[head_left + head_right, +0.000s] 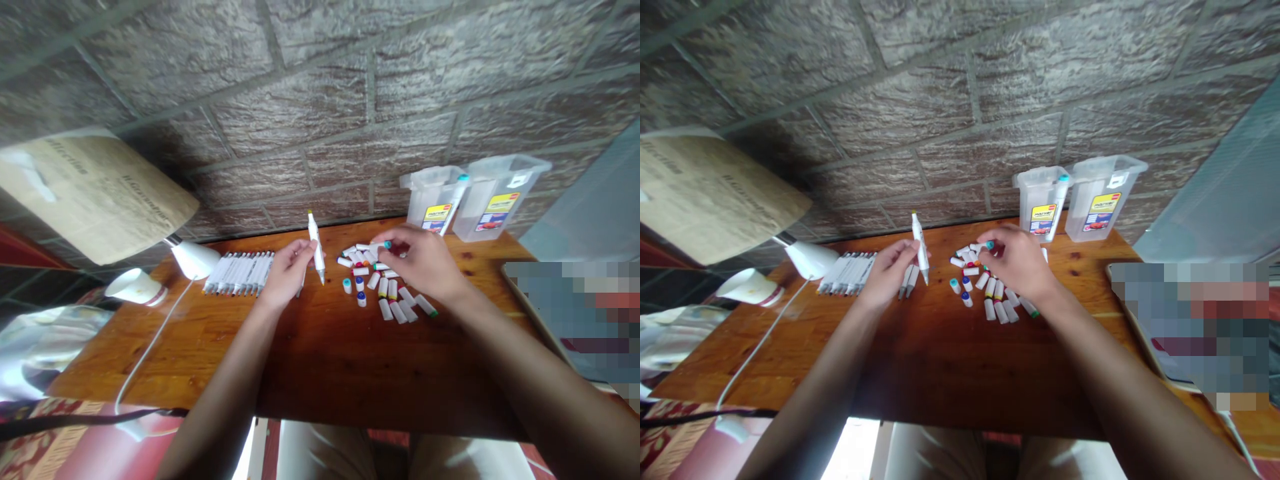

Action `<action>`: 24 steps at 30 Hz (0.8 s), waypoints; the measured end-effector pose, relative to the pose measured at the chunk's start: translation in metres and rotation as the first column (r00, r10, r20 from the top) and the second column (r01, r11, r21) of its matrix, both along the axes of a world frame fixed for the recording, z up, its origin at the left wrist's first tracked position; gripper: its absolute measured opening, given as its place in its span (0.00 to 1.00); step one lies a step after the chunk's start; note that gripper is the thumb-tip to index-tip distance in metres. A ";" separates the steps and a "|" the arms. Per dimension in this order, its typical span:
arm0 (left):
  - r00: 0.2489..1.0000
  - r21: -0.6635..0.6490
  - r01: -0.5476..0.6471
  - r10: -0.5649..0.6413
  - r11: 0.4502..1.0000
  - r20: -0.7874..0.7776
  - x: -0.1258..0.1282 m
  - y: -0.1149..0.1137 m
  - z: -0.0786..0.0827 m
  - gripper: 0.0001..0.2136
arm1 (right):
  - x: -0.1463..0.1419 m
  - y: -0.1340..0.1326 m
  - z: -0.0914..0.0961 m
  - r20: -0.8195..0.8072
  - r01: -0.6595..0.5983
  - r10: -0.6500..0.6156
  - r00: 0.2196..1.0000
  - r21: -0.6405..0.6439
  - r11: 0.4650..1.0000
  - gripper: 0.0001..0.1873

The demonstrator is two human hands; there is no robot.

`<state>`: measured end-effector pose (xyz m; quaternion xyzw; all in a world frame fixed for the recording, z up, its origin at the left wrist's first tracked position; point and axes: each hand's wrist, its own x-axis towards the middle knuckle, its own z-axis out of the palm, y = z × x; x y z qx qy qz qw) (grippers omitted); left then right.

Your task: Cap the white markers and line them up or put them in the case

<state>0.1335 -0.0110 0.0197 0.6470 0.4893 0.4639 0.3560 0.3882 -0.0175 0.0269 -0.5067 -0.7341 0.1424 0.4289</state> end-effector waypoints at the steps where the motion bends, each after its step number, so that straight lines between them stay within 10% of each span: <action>1: 1.000 0.000 0.009 -0.009 1.000 0.028 0.000 -0.001 0.000 0.21 | 0.001 0.002 -0.002 0.014 -0.005 0.005 1.000 -0.032 0.999 0.11; 12: 0.957 -0.029 0.198 -0.187 0.980 0.220 0.006 -0.006 0.002 0.29 | -0.008 -0.004 -0.007 0.205 -0.199 0.252 0.946 -0.248 0.948 0.13; 24: 0.930 -0.009 0.296 -0.285 0.955 0.233 0.007 -0.009 0.001 0.18 | -0.007 -0.004 -0.010 0.208 -0.302 0.361 0.909 -0.269 0.915 0.12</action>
